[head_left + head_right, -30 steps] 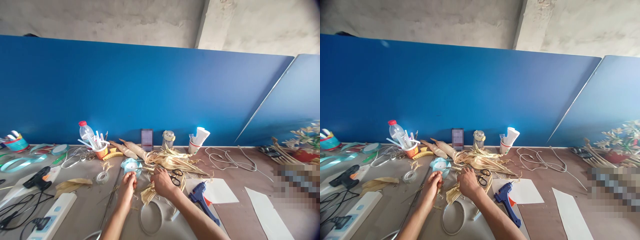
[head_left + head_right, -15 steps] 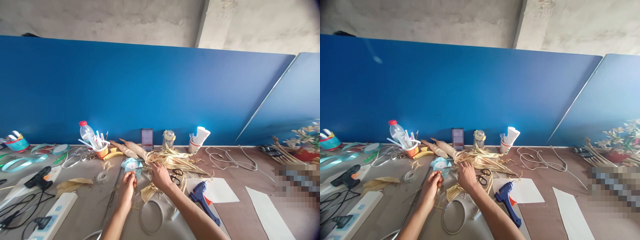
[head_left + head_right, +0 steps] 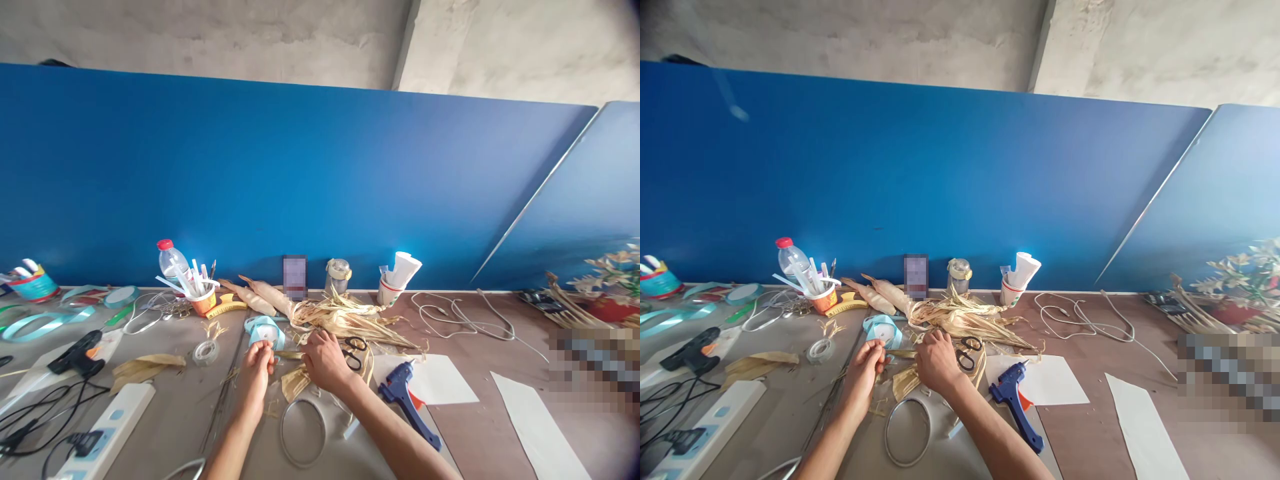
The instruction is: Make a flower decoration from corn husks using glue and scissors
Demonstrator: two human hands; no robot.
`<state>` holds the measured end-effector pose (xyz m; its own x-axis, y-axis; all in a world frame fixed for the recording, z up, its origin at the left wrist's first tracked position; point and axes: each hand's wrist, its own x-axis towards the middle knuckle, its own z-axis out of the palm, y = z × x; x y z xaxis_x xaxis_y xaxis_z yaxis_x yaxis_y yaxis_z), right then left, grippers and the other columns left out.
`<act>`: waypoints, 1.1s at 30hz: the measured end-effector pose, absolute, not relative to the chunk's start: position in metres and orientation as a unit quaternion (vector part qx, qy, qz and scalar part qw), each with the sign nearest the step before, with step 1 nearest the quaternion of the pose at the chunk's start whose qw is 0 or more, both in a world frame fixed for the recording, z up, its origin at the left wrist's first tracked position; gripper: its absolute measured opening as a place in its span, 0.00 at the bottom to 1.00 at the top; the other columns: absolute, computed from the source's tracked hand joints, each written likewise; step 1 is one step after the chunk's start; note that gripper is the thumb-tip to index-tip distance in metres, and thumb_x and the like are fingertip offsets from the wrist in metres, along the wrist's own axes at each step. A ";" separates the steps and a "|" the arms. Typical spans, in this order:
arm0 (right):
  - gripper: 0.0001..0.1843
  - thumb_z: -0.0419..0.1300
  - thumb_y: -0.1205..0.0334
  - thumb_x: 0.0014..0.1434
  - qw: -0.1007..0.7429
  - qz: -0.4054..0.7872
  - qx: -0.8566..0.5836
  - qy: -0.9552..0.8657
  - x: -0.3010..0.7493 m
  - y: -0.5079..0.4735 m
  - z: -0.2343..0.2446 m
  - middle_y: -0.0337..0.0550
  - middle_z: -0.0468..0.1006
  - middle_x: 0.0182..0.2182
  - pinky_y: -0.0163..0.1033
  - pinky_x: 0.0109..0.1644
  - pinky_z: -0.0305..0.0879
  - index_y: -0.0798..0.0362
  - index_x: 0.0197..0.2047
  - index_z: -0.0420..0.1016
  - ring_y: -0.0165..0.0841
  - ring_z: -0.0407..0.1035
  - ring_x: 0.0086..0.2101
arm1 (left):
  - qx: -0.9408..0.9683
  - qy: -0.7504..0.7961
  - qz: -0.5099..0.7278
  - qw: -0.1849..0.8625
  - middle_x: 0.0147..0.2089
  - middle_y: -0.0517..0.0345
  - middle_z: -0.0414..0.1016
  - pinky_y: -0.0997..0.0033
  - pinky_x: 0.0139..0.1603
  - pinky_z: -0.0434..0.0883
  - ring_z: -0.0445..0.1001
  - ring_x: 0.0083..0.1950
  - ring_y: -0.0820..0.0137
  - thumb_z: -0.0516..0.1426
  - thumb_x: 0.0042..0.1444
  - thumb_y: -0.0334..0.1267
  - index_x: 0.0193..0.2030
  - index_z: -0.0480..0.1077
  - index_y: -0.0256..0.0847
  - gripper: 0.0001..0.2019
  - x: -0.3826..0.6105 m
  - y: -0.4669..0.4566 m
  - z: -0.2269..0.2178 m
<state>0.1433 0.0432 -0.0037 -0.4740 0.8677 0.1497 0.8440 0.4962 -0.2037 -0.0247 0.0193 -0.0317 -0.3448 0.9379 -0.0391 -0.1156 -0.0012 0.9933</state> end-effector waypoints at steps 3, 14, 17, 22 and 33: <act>0.12 0.48 0.66 0.59 0.108 0.068 -0.529 -0.839 0.144 0.052 -0.004 0.44 0.76 0.35 0.39 0.45 0.54 0.51 0.40 0.73 0.36 0.66 0.40 | 0.373 0.560 0.598 0.435 0.20 0.67 0.62 0.75 0.21 0.58 0.60 0.19 0.75 0.56 0.45 0.50 0.32 0.66 0.40 0.15 -0.024 0.019 -0.031; 0.13 0.52 0.73 0.51 0.038 0.058 -0.551 -0.832 0.136 0.084 -0.002 0.52 0.74 0.41 0.36 0.36 0.61 0.55 0.37 0.75 0.37 0.70 0.36 | 0.385 0.549 0.605 0.429 0.18 0.68 0.60 0.73 0.23 0.61 0.57 0.17 0.76 0.56 0.44 0.48 0.29 0.66 0.41 0.12 -0.021 0.017 -0.021; 0.14 0.52 0.74 0.51 0.026 0.047 -0.539 -0.840 0.132 0.085 0.001 0.53 0.72 0.43 0.39 0.39 0.62 0.56 0.37 0.75 0.38 0.70 0.38 | 0.389 0.543 0.608 0.429 0.16 0.69 0.59 0.73 0.23 0.62 0.56 0.16 0.76 0.55 0.44 0.47 0.29 0.66 0.41 0.11 -0.020 0.016 -0.019; 0.14 0.52 0.72 0.51 0.026 0.037 -0.532 -0.845 0.130 0.086 0.004 0.52 0.69 0.46 0.41 0.40 0.64 0.55 0.40 0.73 0.37 0.70 0.36 | 0.389 0.547 0.610 0.421 0.16 0.69 0.59 0.73 0.23 0.61 0.57 0.17 0.76 0.55 0.44 0.47 0.29 0.66 0.40 0.12 -0.021 0.016 -0.021; 0.15 0.42 0.68 0.62 0.143 0.080 -0.544 -0.823 0.148 0.070 0.034 0.43 0.75 0.33 0.33 0.34 0.59 0.54 0.42 0.68 0.31 0.69 0.32 | 0.320 0.518 0.660 0.440 0.18 0.70 0.60 0.70 0.31 0.68 0.58 0.18 0.77 0.58 0.44 0.45 0.32 0.67 0.41 0.11 -0.023 0.018 -0.026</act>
